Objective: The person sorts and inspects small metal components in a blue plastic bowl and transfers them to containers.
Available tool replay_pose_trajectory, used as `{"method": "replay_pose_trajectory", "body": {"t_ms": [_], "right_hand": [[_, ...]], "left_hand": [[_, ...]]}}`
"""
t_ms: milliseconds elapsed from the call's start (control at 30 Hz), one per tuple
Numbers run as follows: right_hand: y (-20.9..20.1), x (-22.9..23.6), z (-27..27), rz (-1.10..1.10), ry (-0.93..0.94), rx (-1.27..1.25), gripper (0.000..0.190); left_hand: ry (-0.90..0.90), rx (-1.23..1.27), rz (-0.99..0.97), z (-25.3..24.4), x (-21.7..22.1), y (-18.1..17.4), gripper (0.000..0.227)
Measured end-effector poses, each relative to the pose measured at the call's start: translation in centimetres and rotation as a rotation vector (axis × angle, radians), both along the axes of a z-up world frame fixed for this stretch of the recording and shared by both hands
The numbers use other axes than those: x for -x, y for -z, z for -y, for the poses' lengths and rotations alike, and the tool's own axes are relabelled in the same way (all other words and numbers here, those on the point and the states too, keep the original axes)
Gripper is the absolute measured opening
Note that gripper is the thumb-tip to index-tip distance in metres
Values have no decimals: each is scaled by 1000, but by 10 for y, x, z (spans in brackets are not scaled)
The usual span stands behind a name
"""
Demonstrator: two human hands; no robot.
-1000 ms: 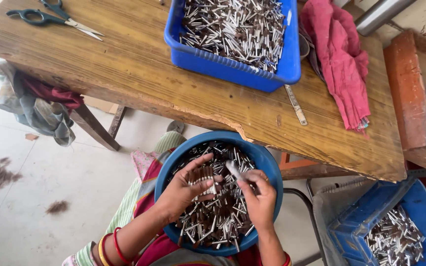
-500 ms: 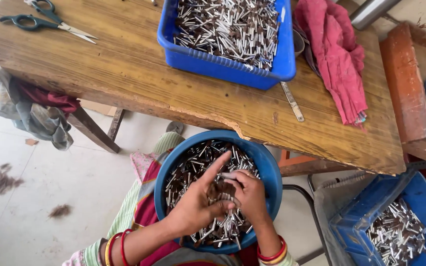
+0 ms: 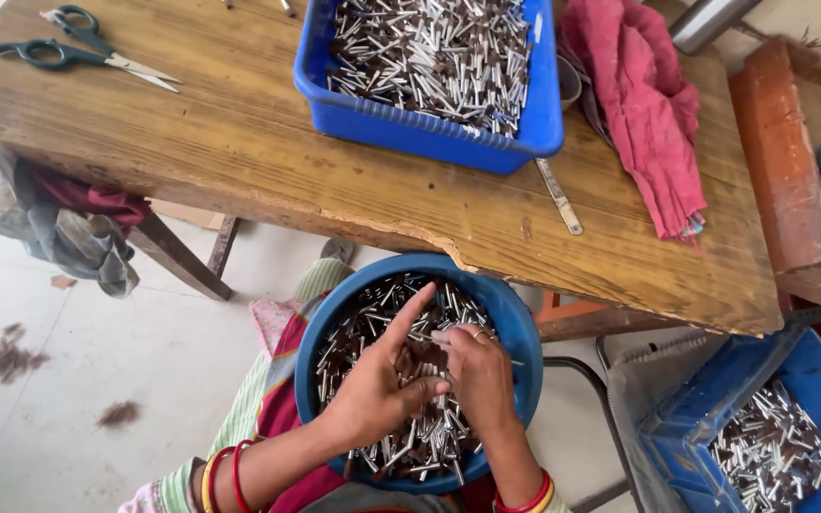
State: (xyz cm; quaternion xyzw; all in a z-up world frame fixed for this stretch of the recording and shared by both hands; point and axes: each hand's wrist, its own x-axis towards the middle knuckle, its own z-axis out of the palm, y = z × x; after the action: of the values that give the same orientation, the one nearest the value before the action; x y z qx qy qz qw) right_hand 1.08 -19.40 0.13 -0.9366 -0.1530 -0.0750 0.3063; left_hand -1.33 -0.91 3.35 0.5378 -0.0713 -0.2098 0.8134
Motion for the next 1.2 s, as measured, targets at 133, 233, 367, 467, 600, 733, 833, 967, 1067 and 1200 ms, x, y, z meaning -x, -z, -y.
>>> {"method": "replay_pose_trajectory", "body": {"t_ms": [133,233,367,467,600,733,833,967,1067,1200], "right_hand": [[0,10,3,133,-69,-485,20],[2,6,1,411,-17,-145,19],[10,4,15,162,-24,-340,19],[5,10,11,379,-27,-240,18],[17,-4,13,-56,37,-397,17],[-8,9,3,534,-125,-317,19],[-3,2,1,332,6,-100,25],[2,5,3,324,6,-334,23],[3,0,-2,349,-9,-182,27],[0,5,3,357,-96,-431,22]], "left_hand": [[-76,13,-15,-1,-9,3,105],[-57,1,-48,-1,-1,-2,107],[41,85,10,-4,-18,-9,109],[24,90,-26,-8,-9,-6,111],[67,60,6,-6,-9,-10,107],[-30,30,-2,-4,-8,-4,109],[20,12,48,0,-5,-7,111],[-61,-11,5,1,-12,-8,107],[-40,-42,-28,1,-6,-13,107],[-80,-26,92,3,-12,15,103]]}}
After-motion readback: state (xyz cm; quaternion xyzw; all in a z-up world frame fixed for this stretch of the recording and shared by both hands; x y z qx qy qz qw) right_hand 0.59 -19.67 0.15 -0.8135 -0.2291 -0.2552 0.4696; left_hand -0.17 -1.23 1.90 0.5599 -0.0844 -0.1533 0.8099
